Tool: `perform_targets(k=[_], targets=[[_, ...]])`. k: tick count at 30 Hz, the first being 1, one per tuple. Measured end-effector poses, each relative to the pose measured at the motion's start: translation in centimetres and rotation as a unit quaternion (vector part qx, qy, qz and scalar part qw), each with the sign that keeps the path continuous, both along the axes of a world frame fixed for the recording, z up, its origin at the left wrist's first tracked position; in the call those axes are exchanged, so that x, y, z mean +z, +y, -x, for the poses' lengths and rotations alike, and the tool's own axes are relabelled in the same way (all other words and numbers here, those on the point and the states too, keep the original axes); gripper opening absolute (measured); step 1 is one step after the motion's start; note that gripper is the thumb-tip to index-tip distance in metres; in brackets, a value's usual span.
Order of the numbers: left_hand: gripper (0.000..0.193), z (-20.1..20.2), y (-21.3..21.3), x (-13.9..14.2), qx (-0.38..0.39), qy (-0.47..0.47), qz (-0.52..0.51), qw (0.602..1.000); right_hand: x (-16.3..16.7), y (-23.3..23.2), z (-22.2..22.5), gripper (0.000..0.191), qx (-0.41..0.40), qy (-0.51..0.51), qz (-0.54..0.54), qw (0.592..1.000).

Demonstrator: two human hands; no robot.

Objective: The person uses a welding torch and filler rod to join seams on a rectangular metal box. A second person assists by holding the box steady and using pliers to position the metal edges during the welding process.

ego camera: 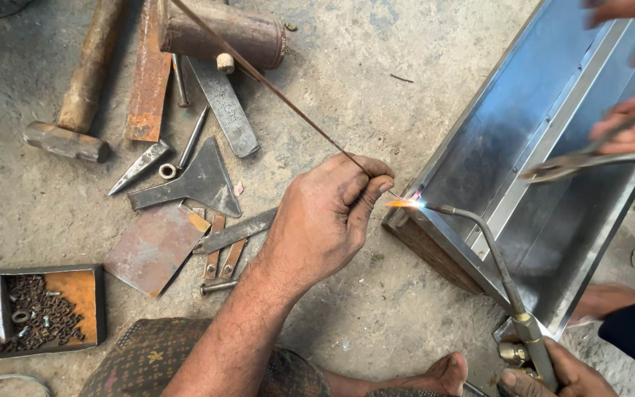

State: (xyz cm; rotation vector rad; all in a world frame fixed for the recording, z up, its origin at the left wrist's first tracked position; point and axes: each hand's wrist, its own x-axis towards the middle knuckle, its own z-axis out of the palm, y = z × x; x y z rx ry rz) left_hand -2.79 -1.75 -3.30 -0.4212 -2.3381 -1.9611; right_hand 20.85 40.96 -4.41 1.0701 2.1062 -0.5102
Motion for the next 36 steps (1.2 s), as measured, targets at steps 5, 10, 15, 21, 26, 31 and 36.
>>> perform_targets(k=[5,10,15,21,26,31,36], targets=[[0.008,-0.1,0.0,0.2,-0.003,-0.016,0.001,1.0,-0.1,0.1,-0.2,0.059,-0.098,0.003,0.033,0.995],[0.008,-0.1,0.1,0.1,-0.007,-0.001,0.007,1.0,0.4,-1.0,-0.2,0.065,-0.152,0.036,0.119,0.981],[0.01,-0.1,0.3,0.0,-0.009,0.002,0.004,1.0,0.7,-1.4,0.5,0.056,-0.137,0.004,0.083,0.987],[0.008,-0.2,0.3,0.0,-0.009,-0.006,0.012,1.0,1.2,-2.3,1.2,0.055,-0.103,-0.004,0.065,0.993],[0.007,-0.2,0.4,0.2,-0.011,-0.001,0.006,1.0,1.4,-2.7,1.1,0.055,-0.13,0.017,0.042,0.991],[0.007,-0.2,0.5,0.4,-0.014,-0.008,0.013,1.0,1.4,-2.4,0.8,0.061,-0.08,0.007,0.031,0.996],[0.007,-0.3,0.5,0.3,-0.011,-0.006,0.015,1.0,0.5,-1.5,0.1,0.071,-0.05,-0.026,0.049,0.997]])
